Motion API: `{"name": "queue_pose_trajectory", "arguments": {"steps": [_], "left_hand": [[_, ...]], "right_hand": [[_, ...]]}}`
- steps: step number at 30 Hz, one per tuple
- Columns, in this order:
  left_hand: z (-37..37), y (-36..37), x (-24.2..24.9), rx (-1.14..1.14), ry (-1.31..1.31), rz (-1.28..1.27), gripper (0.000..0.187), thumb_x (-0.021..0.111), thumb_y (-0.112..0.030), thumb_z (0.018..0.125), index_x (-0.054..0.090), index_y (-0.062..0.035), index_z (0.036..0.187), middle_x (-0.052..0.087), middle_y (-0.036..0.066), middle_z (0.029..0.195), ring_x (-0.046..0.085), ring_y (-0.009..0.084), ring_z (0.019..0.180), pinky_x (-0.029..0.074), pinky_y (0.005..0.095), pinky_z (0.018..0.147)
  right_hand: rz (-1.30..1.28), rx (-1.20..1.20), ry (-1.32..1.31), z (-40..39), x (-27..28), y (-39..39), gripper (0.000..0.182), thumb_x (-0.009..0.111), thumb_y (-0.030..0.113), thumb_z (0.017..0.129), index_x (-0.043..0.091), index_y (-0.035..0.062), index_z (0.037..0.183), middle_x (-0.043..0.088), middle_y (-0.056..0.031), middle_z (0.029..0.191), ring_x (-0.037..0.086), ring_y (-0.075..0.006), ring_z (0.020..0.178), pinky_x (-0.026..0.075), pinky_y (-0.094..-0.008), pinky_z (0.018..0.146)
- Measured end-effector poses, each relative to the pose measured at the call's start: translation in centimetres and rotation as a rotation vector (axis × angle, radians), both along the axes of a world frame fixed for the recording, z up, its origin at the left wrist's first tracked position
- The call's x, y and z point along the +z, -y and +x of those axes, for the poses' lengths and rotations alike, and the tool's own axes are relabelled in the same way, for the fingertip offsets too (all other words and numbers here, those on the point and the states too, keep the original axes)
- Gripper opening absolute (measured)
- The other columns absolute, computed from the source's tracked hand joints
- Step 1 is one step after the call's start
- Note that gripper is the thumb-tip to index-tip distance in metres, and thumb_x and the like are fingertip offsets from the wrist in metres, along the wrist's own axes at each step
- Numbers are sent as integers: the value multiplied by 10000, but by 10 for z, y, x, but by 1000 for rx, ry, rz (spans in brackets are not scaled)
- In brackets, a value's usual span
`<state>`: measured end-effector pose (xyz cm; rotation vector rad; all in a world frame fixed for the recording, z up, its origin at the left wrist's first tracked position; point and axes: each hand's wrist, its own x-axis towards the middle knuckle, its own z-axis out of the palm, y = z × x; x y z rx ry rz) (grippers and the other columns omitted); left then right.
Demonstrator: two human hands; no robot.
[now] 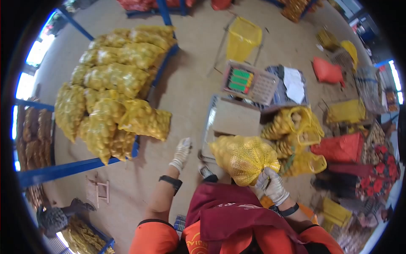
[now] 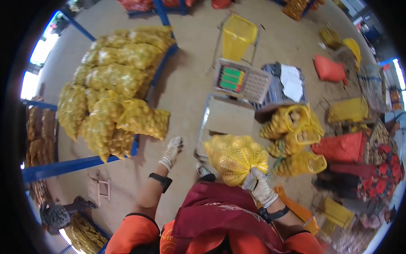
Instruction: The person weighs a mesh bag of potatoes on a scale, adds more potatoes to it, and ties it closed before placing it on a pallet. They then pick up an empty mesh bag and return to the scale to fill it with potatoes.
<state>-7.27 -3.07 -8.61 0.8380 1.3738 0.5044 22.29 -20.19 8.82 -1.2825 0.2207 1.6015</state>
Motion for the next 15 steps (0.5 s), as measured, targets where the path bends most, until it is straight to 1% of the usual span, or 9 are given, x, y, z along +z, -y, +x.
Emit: {"name": "queue_pose_trajectory", "arguments": {"steps": [2,5,7,9,10,11,12,14,15], "left_hand": [[1,14,-43,11,-101,-60,425,512,-409,853,555,-34,1048,561,34,900,537,177,861,426,310,743],[15,23,-69,-285,-217,-15,455,514,-411,850,556,-13,1065,575,52,895,541,178,844,428,305,750],[38,15,-93,-417,-305,9,475,500,-410,837,574,0,1066,609,158,991,555,240,963,415,340,851],[57,38,-214,-355,-220,-82,489,499,-413,836,546,-20,1122,596,139,1052,539,249,1007,419,358,856],[77,58,-264,-47,40,-307,446,478,-386,856,550,-27,1111,603,121,1040,552,239,973,433,353,840],[101,68,-296,259,301,-531,405,457,-358,876,554,-35,1099,611,103,1028,566,229,939,447,349,824],[133,70,-280,469,700,-551,471,400,-429,886,520,-65,1158,572,109,1120,544,251,1014,449,382,864],[162,72,-288,591,922,-586,472,400,-433,886,517,-67,1160,568,108,1122,542,249,1015,448,380,868],[167,76,-292,617,949,-581,473,400,-435,886,515,-68,1160,566,107,1123,541,248,1015,447,380,870]], "right_hand": [[-33,7,-28,6,1,24,238,477,190,860,447,107,640,434,-39,547,457,-178,530,418,-307,505],[-89,-7,-162,13,9,48,247,475,145,834,398,94,605,408,-63,534,443,-208,528,446,-317,551],[-42,185,172,18,19,56,237,450,84,818,408,66,585,437,-64,534,462,-197,525,445,-306,554],[4,649,559,42,15,70,169,489,55,787,442,52,625,480,-77,583,529,-192,546,457,-323,535],[257,832,740,58,0,86,118,497,8,764,487,13,646,528,-102,610,561,-199,538,485,-308,526],[-109,635,510,57,6,82,102,507,36,776,544,6,685,561,-110,640,570,-196,576,489,-308,573],[-108,691,544,57,12,82,85,511,54,786,561,14,730,581,-103,679,577,-190,605,488,-303,597],[-127,748,579,62,0,93,83,516,73,796,578,23,774,600,-97,719,584,-184,633,488,-299,622],[-124,782,522,66,-7,102,173,561,109,792,536,6,928,598,-102,858,584,-190,774,470,-315,728]]}}
